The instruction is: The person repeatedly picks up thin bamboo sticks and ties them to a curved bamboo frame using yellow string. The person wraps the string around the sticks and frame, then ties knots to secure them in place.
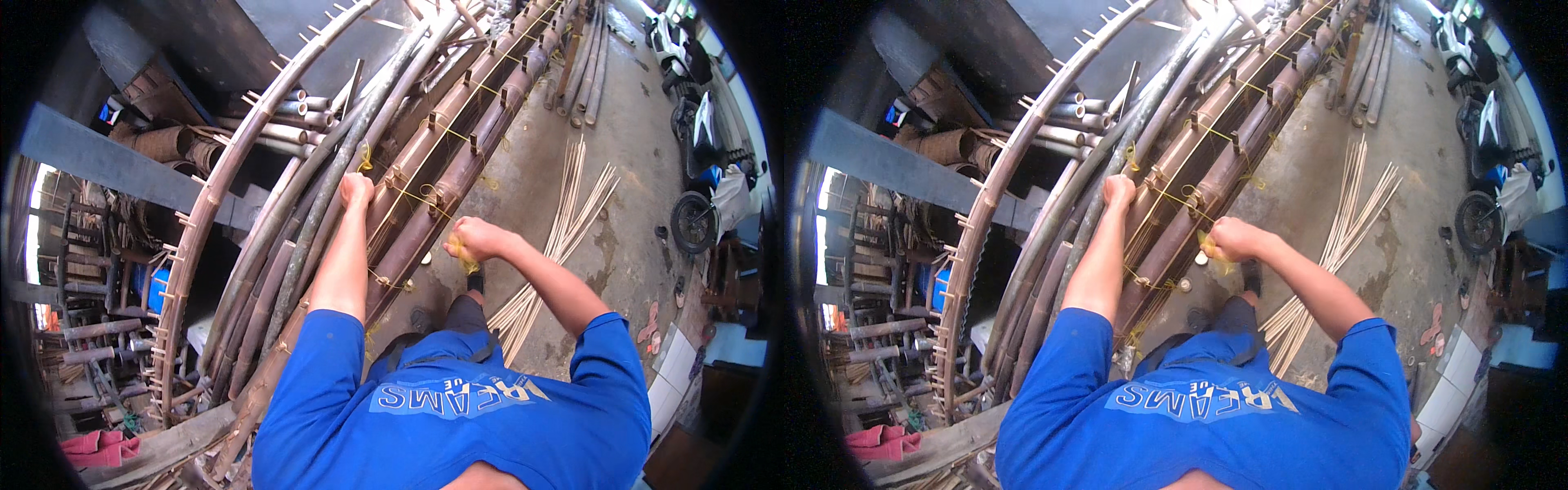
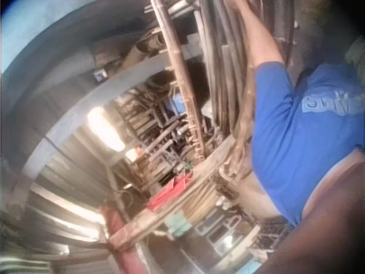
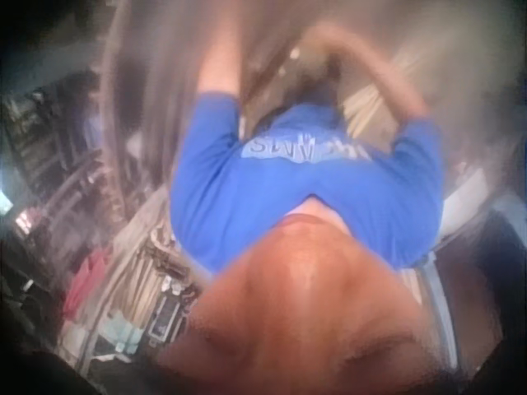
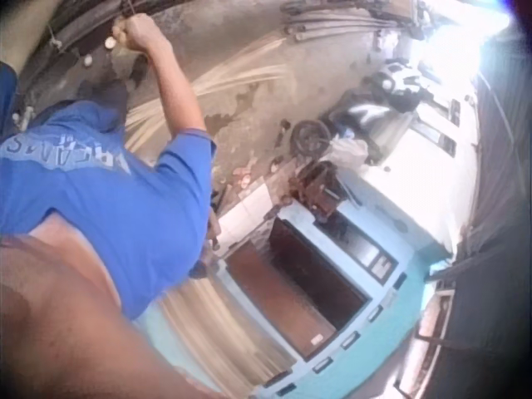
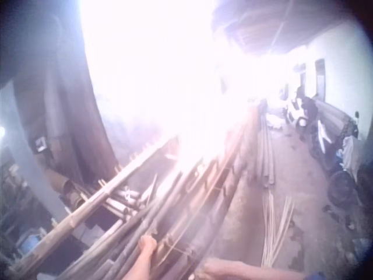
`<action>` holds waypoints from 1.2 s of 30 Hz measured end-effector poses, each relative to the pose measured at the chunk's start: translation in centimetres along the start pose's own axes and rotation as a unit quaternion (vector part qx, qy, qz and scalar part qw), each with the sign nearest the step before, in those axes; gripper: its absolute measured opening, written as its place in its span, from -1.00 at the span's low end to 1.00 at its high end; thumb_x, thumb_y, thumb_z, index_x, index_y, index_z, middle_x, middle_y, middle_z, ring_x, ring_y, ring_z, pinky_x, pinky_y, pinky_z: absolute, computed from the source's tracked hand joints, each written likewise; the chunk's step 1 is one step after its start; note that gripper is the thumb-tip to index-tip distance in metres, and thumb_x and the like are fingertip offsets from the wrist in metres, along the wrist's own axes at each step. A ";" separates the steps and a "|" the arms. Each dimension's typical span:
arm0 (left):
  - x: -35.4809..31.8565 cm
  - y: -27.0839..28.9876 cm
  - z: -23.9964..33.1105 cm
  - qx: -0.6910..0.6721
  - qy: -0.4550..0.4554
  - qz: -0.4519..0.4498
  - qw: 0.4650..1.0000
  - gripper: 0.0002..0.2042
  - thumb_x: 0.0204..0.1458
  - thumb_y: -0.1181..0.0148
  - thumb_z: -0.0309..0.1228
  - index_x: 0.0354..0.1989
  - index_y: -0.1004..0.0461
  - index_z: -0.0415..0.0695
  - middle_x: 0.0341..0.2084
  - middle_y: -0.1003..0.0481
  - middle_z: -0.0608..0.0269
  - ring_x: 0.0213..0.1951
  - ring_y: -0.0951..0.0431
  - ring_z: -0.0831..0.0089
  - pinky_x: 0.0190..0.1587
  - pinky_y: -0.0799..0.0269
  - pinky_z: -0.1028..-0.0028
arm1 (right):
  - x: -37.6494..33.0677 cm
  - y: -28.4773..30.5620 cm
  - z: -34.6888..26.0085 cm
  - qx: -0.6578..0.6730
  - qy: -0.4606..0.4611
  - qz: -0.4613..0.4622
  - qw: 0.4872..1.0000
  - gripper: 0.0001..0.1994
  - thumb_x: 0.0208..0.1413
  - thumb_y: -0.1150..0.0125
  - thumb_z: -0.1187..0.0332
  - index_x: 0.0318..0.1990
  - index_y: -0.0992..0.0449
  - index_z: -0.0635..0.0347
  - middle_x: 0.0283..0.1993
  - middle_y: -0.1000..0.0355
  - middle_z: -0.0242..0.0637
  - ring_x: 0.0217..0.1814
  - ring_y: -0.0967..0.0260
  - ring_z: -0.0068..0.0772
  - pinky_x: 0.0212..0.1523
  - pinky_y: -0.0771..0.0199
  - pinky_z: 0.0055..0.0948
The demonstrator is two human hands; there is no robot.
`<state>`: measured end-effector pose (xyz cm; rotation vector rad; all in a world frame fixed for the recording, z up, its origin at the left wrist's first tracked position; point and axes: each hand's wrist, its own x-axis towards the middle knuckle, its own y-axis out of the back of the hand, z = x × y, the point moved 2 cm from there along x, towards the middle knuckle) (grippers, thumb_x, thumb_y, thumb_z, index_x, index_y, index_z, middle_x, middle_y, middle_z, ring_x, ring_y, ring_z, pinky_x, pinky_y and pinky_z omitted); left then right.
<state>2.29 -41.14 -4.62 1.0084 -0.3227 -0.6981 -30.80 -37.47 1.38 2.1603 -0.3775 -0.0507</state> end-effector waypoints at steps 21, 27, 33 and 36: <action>-8.7 11.4 -4.2 -0.015 -0.140 0.100 0.985 -0.62 0.25 0.04 -0.21 -0.13 -0.55 -0.32 -0.20 -0.58 -0.24 -0.08 -0.57 -0.14 0.03 -0.44 0.05 | 0.3 -4.3 -6.9 -0.079 -0.076 -0.034 0.993 -0.70 -0.02 -0.28 0.24 -0.15 -0.55 0.16 -0.12 -0.54 -0.06 -0.03 -0.51 -0.12 0.11 -0.43 -0.17; -21.4 9.7 -11.3 -0.037 -0.042 -0.166 0.985 -0.70 0.17 -0.11 -0.28 -0.03 -0.50 -0.21 -0.18 -0.57 -0.23 -0.05 -0.56 -0.15 0.02 -0.44 0.03 | 1.7 -13.0 -11.8 0.739 -0.319 0.109 0.584 -0.76 0.25 -0.16 0.15 -0.13 -0.53 0.09 -0.21 -0.49 -0.33 -0.17 -0.44 -0.39 -0.05 -0.47 -0.29; -21.9 6.4 -12.6 -0.164 -0.062 -0.007 0.985 -0.76 0.19 -0.17 -0.25 -0.12 -0.46 -0.14 -0.30 -0.56 0.08 -0.20 -0.58 0.16 -0.12 -0.44 0.23 | 13.4 -8.6 -20.5 0.495 -0.213 0.322 0.778 -0.73 0.30 0.08 0.34 -0.46 -0.30 0.23 -0.46 -0.25 -0.37 -0.41 -0.18 -0.49 -0.34 -0.29 -0.39; -21.2 6.7 -12.7 -0.199 -0.225 0.025 0.953 -0.80 0.28 -0.03 -0.36 -0.09 -0.47 -0.22 -0.27 -0.54 0.04 -0.10 -0.53 0.19 0.03 -0.37 0.29 | 20.5 -5.7 -17.2 0.377 -0.028 0.013 0.926 -0.52 0.35 0.17 0.02 -0.25 -0.60 0.20 -0.22 -0.56 -0.14 -0.08 -0.46 -0.05 0.00 -0.36 0.00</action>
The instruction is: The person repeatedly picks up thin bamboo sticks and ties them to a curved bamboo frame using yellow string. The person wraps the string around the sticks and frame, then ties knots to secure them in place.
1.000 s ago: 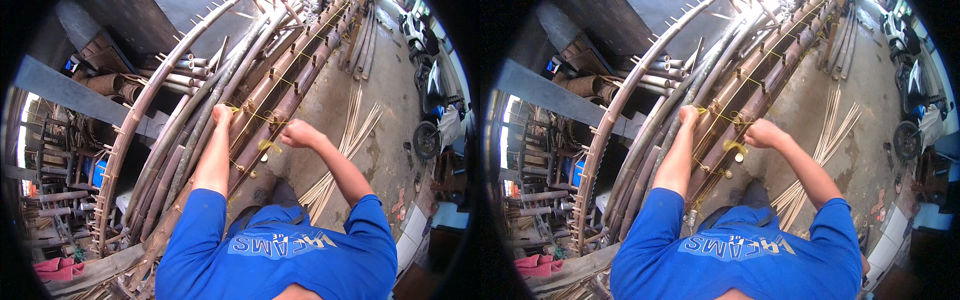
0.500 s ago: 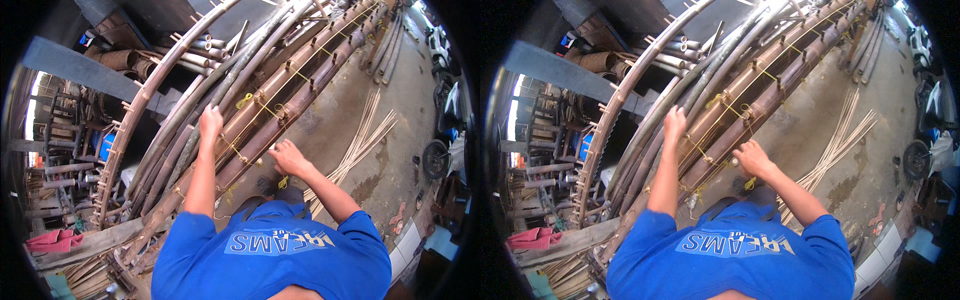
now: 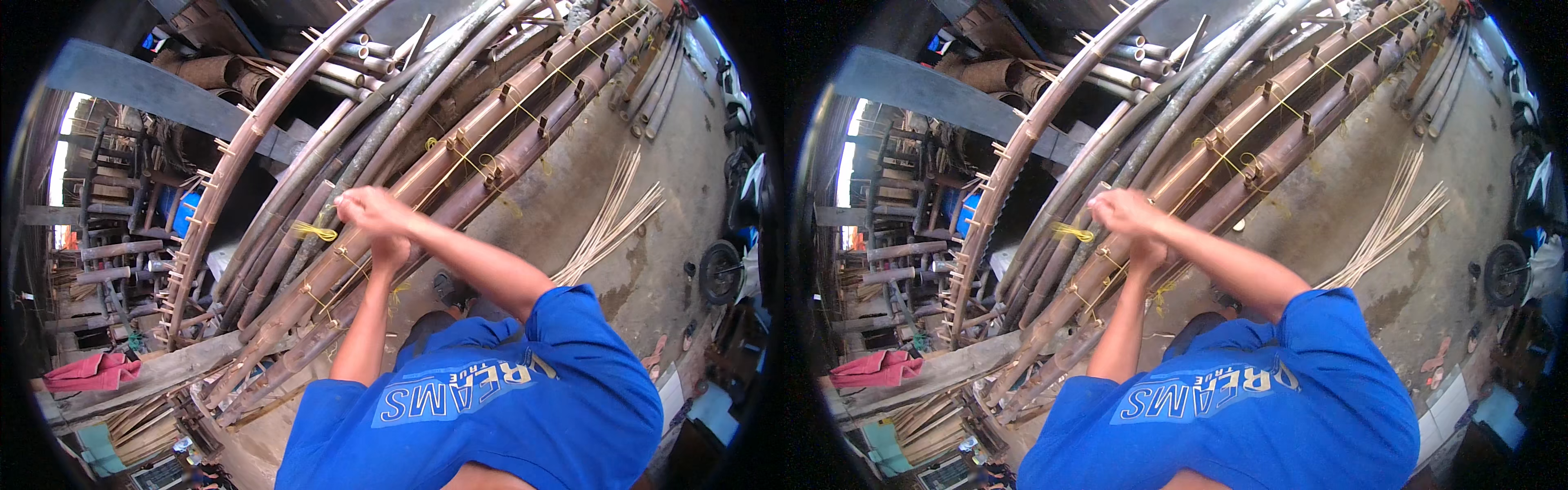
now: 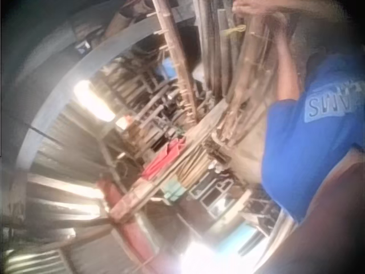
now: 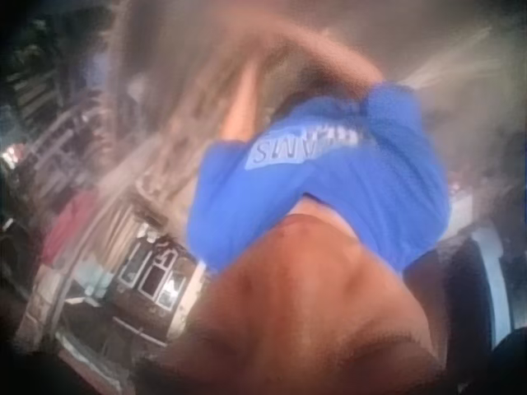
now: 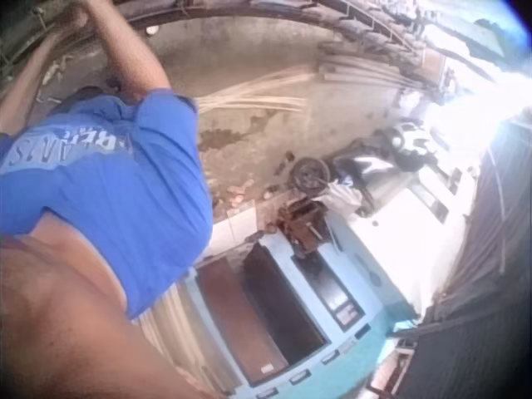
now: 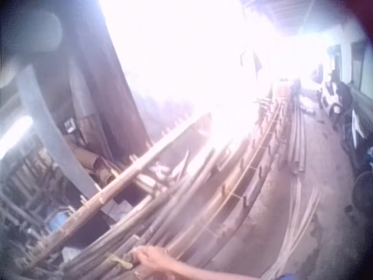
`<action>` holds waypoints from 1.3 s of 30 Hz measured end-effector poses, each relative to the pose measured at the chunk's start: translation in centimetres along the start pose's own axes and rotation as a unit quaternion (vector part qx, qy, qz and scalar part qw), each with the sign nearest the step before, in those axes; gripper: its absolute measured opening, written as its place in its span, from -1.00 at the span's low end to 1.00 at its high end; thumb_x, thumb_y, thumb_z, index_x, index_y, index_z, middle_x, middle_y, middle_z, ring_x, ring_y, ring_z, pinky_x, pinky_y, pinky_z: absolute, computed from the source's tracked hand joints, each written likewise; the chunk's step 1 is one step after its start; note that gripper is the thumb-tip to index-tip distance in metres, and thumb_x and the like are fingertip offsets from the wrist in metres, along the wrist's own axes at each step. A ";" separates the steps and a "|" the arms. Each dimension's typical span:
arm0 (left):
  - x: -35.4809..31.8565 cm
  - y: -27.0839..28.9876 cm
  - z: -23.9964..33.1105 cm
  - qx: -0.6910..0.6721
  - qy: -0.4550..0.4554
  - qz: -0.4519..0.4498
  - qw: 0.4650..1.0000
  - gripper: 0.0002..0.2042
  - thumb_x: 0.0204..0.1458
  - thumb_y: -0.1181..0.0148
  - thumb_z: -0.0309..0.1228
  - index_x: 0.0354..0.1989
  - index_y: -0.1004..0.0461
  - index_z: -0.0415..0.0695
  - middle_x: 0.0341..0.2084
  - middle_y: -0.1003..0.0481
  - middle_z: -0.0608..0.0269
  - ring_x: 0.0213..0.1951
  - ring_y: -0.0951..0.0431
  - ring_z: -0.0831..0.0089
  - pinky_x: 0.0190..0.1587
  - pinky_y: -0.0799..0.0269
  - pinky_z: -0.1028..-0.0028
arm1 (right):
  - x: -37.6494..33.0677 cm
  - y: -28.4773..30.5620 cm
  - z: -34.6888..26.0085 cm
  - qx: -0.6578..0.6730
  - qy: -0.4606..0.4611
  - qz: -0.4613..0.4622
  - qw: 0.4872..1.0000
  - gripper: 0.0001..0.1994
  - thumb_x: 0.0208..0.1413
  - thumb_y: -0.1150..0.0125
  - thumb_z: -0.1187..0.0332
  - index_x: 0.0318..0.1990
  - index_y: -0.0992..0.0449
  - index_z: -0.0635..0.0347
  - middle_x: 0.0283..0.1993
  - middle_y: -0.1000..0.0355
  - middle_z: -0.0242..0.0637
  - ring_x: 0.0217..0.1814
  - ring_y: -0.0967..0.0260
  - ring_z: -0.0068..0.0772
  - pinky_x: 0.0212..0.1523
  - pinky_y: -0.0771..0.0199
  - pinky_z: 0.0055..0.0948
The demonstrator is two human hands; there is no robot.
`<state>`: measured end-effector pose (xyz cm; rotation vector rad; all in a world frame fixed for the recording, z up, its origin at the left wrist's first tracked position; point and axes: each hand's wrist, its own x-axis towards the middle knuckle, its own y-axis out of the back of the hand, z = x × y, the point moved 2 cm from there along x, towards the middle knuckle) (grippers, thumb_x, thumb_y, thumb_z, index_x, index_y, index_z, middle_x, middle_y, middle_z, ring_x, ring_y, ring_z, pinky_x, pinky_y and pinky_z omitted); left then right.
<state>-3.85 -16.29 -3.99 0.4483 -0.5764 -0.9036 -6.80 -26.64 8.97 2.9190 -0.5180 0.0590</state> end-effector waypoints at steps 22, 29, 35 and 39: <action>14.4 3.3 -0.4 -0.010 0.161 0.073 0.984 -0.66 0.33 0.06 -0.24 -0.21 -0.57 -0.24 -0.51 -0.57 0.08 -0.43 -0.58 0.29 -0.29 -0.47 0.30 | -18.0 -0.1 8.6 -0.252 0.094 -0.085 0.960 -0.57 0.17 -0.07 0.15 -0.64 -0.53 0.28 -0.60 -0.42 0.07 -0.39 -0.44 0.13 0.03 -0.43 -0.15; 11.3 6.0 -5.0 0.195 0.141 -0.059 0.969 -0.59 0.27 0.05 -0.13 -0.01 -0.53 -0.22 -0.15 -0.57 -0.24 -0.04 -0.56 -0.15 0.04 -0.43 0.02 | -18.2 -5.4 5.4 -0.384 0.082 0.044 0.918 -0.81 0.06 -0.22 0.28 -0.26 -0.58 0.18 -0.26 -0.55 -0.04 -0.23 -0.49 -0.01 0.04 -0.44 -0.20; -2.2 15.1 -0.6 0.248 0.241 -0.154 0.926 -0.64 0.24 0.07 -0.27 -0.06 -0.56 -0.28 -0.13 -0.56 -0.27 -0.05 -0.56 -0.16 0.06 -0.45 0.08 | -18.0 -14.2 9.8 0.535 -0.222 0.049 0.814 -0.79 0.27 -0.11 0.22 -0.14 -0.54 0.14 -0.16 -0.54 -0.27 -0.09 -0.49 -0.39 -0.01 -0.47 -0.29; -8.8 12.2 -0.6 0.124 0.177 -0.126 0.968 -0.63 0.22 -0.06 -0.18 0.00 -0.50 -0.23 -0.19 -0.58 -0.16 -0.09 -0.60 0.07 0.00 -0.45 0.18 | -12.3 -15.6 4.4 0.422 -0.118 0.315 0.842 -0.69 0.37 0.09 0.19 -0.40 -0.41 0.10 -0.34 -0.48 -0.33 -0.28 -0.40 -0.38 -0.20 -0.36 -0.33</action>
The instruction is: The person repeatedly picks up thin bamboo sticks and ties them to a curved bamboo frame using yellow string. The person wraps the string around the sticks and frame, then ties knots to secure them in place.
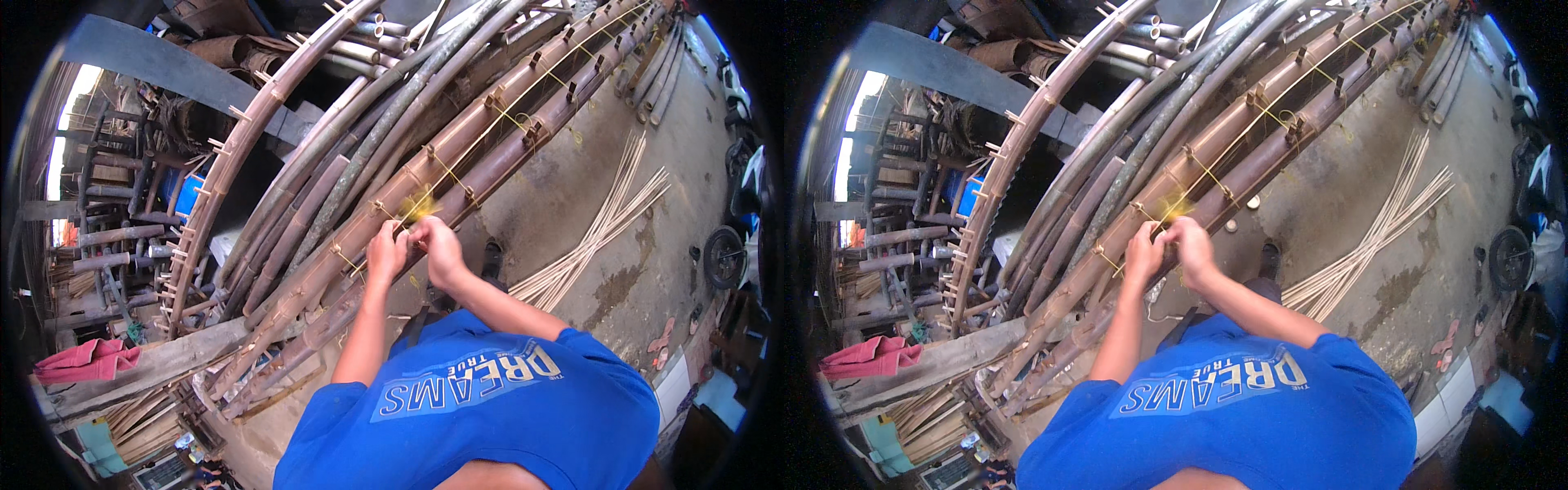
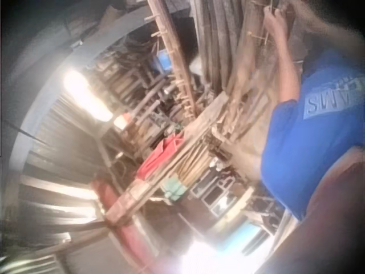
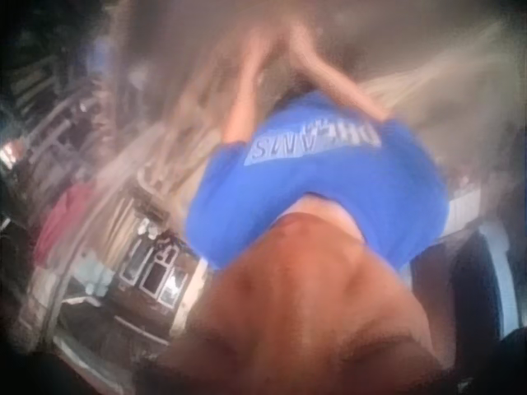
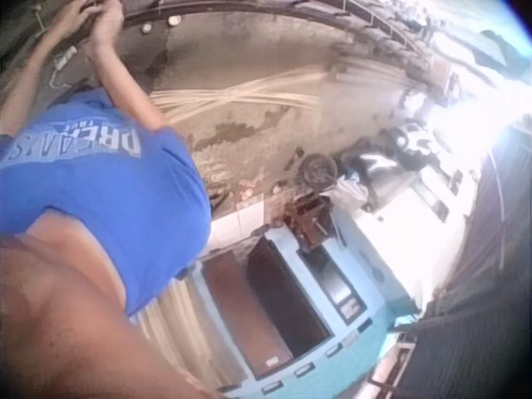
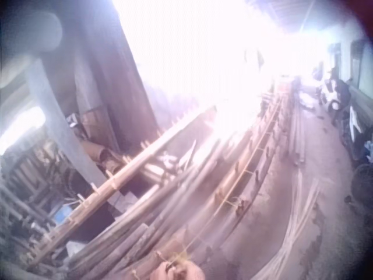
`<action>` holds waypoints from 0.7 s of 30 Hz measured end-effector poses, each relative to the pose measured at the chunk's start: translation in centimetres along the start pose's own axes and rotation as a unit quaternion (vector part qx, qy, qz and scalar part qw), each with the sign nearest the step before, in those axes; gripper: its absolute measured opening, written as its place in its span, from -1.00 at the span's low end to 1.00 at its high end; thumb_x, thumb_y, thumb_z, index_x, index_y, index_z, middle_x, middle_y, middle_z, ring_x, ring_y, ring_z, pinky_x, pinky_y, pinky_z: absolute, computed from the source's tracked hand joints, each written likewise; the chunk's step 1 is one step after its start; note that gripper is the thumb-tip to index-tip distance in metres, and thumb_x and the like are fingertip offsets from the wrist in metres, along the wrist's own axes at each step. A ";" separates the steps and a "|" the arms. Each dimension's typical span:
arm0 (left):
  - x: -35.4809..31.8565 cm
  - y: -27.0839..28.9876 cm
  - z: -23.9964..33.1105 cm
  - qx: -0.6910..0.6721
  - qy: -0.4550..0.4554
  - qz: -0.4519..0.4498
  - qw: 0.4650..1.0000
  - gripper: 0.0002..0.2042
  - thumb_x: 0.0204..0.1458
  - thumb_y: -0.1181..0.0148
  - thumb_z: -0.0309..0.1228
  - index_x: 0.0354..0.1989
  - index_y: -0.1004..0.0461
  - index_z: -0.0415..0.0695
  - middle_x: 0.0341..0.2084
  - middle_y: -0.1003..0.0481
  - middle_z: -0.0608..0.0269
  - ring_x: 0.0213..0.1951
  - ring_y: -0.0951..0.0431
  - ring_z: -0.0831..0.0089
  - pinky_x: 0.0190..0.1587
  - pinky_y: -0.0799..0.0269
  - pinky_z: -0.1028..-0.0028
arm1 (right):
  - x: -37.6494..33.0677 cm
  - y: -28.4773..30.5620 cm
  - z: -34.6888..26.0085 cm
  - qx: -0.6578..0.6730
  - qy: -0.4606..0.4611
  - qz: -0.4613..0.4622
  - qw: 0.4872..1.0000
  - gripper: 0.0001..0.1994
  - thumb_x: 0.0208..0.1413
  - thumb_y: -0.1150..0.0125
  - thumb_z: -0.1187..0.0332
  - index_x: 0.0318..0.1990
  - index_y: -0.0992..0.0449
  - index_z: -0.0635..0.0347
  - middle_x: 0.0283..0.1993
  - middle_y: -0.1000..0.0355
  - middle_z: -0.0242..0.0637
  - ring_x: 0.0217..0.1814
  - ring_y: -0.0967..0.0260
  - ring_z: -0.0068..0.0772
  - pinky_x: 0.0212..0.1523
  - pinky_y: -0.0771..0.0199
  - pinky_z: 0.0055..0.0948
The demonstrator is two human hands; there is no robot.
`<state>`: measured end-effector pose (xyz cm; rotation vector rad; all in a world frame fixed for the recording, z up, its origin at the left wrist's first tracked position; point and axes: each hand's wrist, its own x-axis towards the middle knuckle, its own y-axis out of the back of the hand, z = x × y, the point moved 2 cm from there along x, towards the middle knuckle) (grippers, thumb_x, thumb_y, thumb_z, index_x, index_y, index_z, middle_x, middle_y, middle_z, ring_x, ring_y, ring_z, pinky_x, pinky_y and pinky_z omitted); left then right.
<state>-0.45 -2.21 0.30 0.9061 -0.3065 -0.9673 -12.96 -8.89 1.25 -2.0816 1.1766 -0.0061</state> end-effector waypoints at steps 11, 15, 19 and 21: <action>-0.6 0.5 -1.3 -0.045 -0.031 -0.006 0.998 -0.61 0.30 0.03 -0.18 0.08 -0.48 -0.24 -0.06 -0.53 -0.21 0.05 -0.50 -0.01 0.10 -0.36 0.17 | 2.0 -10.7 -3.4 -0.575 0.239 -0.504 0.598 -0.41 0.38 0.24 -0.13 -0.26 -0.62 0.16 -0.28 -0.55 -0.11 -0.01 -0.48 -0.06 0.26 -0.10 0.19; 0.5 1.3 -0.1 -0.040 0.018 -0.062 0.997 -0.61 0.32 0.04 -0.19 0.08 -0.47 -0.26 -0.01 -0.50 -0.27 0.11 -0.47 -0.11 0.15 -0.32 0.13 | 10.0 -9.2 -2.6 -0.774 0.338 -0.185 0.502 -0.30 0.30 0.19 -0.28 -0.18 -0.66 0.20 -0.04 -0.55 -0.01 0.19 -0.40 0.00 0.28 -0.13 0.21; 1.1 0.5 -1.9 -0.067 -0.111 -0.003 0.992 -0.65 0.32 0.11 -0.21 -0.02 -0.52 -0.18 -0.14 -0.54 -0.22 -0.05 -0.52 -0.20 0.00 -0.39 -0.01 | 11.0 -8.6 -3.5 -0.420 0.019 -0.352 0.836 -0.50 0.32 0.01 -0.03 -0.41 -0.56 0.25 -0.57 -0.45 -0.28 -0.45 -0.41 -0.40 -0.29 -0.46 -0.36; 0.3 -0.9 -6.3 0.075 -0.060 -0.026 0.995 -0.66 0.31 0.07 -0.19 -0.07 -0.57 -0.13 -0.24 -0.59 -0.14 -0.13 -0.57 -0.18 -0.10 -0.47 0.04 | 5.6 -8.1 -7.6 -0.380 -0.029 -0.443 0.811 -0.57 0.31 -0.03 0.10 -0.45 -0.50 0.30 -0.50 -0.49 -0.37 -0.40 -0.35 -0.53 -0.33 -0.41 -0.39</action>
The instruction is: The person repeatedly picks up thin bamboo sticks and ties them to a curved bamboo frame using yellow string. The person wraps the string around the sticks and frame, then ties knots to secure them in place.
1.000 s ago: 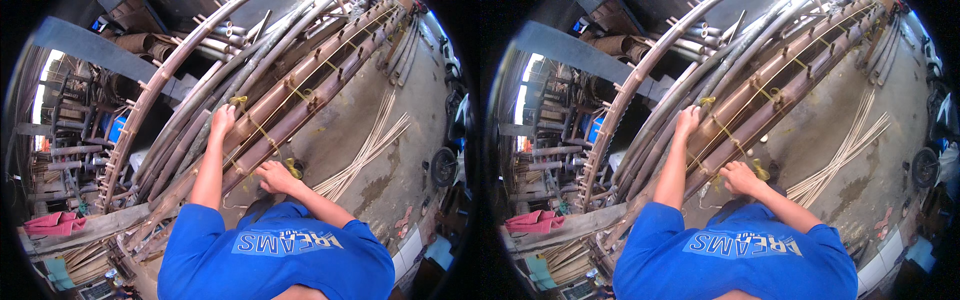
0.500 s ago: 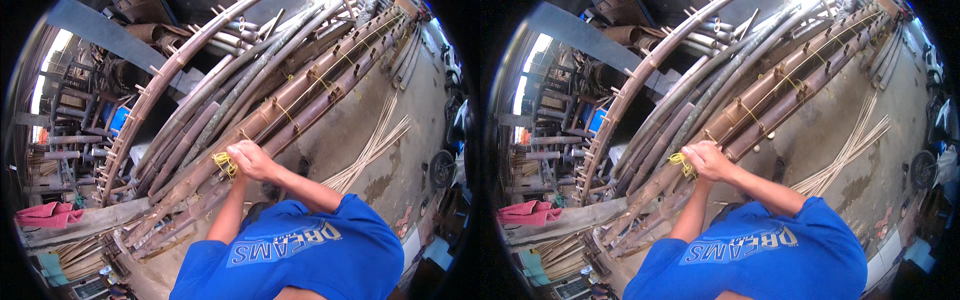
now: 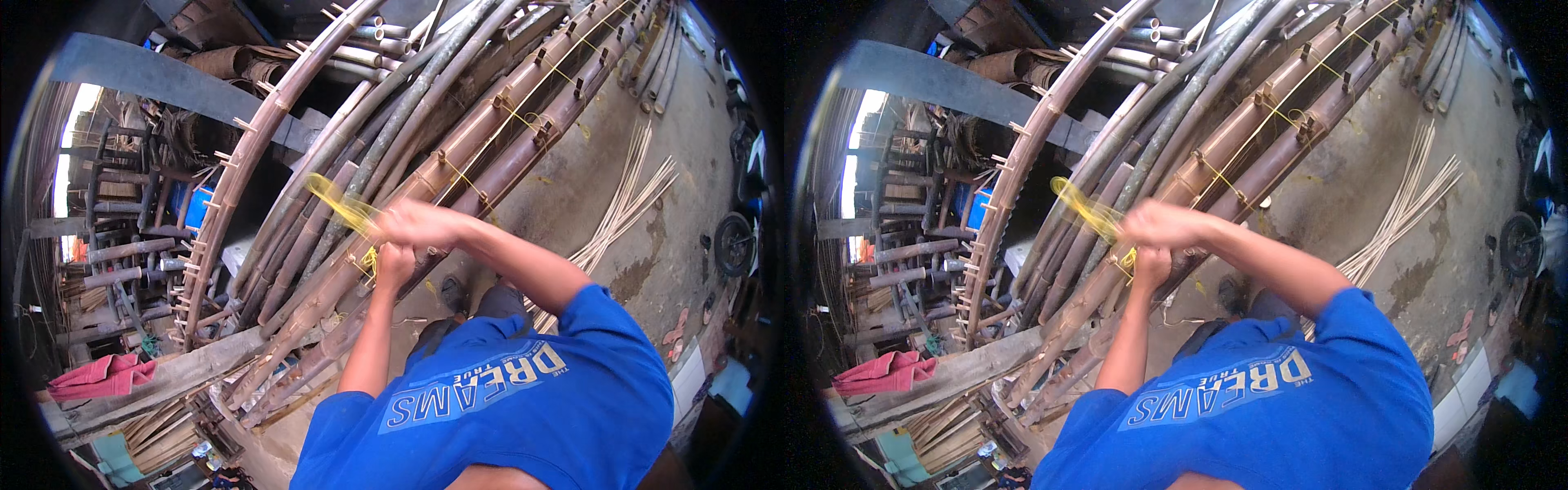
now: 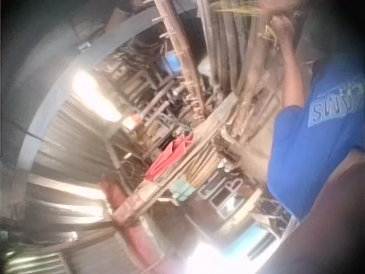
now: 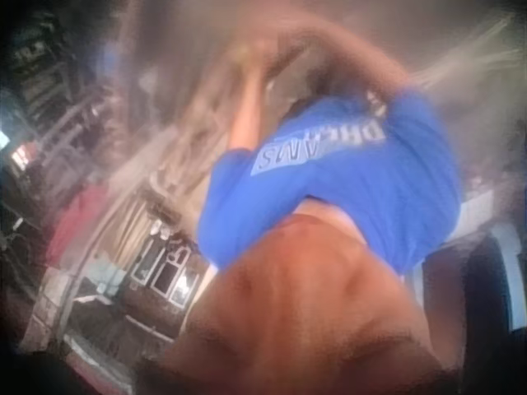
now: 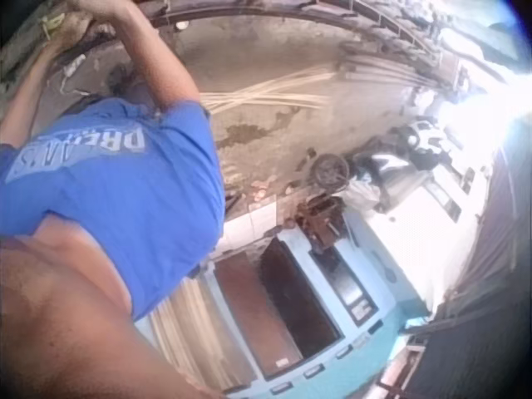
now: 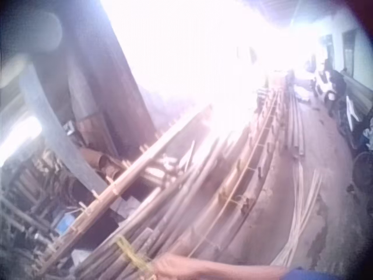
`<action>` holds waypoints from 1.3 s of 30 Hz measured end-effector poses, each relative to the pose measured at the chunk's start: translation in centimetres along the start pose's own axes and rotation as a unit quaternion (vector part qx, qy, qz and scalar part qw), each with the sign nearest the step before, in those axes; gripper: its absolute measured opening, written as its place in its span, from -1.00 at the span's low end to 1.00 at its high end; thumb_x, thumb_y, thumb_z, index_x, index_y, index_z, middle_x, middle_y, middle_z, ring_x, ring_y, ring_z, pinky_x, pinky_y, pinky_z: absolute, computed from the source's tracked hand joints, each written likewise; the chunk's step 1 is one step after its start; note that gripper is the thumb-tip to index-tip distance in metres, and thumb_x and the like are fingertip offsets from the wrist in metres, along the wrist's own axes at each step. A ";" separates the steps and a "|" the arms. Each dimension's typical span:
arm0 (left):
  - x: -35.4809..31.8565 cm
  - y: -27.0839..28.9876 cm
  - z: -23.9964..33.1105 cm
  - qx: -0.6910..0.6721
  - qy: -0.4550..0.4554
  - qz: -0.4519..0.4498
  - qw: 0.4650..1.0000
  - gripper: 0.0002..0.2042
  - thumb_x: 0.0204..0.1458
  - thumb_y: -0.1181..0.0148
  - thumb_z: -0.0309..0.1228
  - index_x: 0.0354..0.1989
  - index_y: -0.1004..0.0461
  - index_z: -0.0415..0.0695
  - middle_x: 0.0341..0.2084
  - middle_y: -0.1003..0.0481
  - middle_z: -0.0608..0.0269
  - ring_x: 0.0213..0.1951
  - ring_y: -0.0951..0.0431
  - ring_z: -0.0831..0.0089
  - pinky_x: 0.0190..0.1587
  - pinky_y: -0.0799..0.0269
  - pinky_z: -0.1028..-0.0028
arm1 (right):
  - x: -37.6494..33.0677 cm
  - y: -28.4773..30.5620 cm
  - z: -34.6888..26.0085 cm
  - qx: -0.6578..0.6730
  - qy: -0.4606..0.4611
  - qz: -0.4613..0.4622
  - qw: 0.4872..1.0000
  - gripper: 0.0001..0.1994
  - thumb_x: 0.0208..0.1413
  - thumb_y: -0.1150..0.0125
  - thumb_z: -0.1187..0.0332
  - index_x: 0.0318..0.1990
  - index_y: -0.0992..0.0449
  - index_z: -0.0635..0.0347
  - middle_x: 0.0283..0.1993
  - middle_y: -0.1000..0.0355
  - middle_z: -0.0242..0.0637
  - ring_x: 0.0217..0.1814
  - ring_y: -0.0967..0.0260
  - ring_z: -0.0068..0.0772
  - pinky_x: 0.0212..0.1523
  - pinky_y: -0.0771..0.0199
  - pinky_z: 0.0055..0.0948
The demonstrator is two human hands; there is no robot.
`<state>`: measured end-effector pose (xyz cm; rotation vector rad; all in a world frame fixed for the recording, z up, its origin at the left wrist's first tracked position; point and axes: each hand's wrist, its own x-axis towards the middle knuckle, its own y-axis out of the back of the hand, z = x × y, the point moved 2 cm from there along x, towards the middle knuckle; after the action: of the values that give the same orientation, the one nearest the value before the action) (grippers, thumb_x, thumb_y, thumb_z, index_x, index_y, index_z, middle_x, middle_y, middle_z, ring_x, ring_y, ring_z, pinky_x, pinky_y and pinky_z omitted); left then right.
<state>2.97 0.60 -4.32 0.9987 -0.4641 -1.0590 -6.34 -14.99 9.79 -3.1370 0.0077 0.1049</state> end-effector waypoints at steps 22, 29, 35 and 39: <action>4.2 11.2 -0.3 -0.096 0.074 0.191 0.974 -0.71 0.22 -0.04 -0.28 -0.15 -0.54 -0.27 -0.28 -0.58 -0.22 -0.16 -0.60 -0.12 -0.08 -0.48 0.09 | -9.1 -11.8 9.0 -0.426 0.001 0.103 0.899 -0.70 -0.04 -0.23 0.20 -0.19 -0.58 0.17 0.00 -0.50 -0.01 0.08 -0.43 -0.04 0.13 -0.38 -0.14; -9.7 7.0 -2.4 -0.047 0.082 0.070 0.993 -0.79 0.21 -0.02 -0.40 -0.11 -0.50 -0.24 -0.20 -0.57 -0.19 -0.13 -0.56 -0.17 -0.07 -0.46 0.05 | -8.2 -19.5 12.8 -0.393 -0.070 0.065 0.915 -0.62 0.19 -0.22 0.09 0.03 -0.54 0.15 0.14 -0.41 -0.07 0.20 -0.37 -0.11 0.25 -0.33 -0.08; -9.8 4.5 -2.7 -0.063 0.024 0.180 0.981 -0.81 0.19 -0.06 -0.43 -0.11 -0.50 -0.21 -0.20 -0.59 -0.06 -0.17 -0.60 -0.05 -0.13 -0.47 0.07 | -2.8 -18.8 11.4 0.559 -0.038 0.414 0.717 -0.78 0.34 0.00 0.17 -0.23 -0.50 0.05 -0.34 -0.45 -0.43 -0.26 -0.44 -0.48 -0.15 -0.46 -0.44; -10.6 2.4 -6.3 -0.163 0.012 0.172 0.971 -0.80 0.24 -0.08 -0.36 -0.09 -0.47 -0.20 -0.22 -0.52 0.05 -0.07 -0.51 0.12 0.04 -0.38 0.22 | 5.0 -21.9 2.8 0.135 0.058 0.371 0.917 -0.71 0.27 0.08 0.23 -0.30 -0.48 0.25 -0.37 -0.47 -0.15 -0.25 -0.48 -0.25 -0.19 -0.47 -0.26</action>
<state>4.00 13.13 -4.06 0.6100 -0.4095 -0.7774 -1.44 6.88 6.71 -2.6737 1.1023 -0.0791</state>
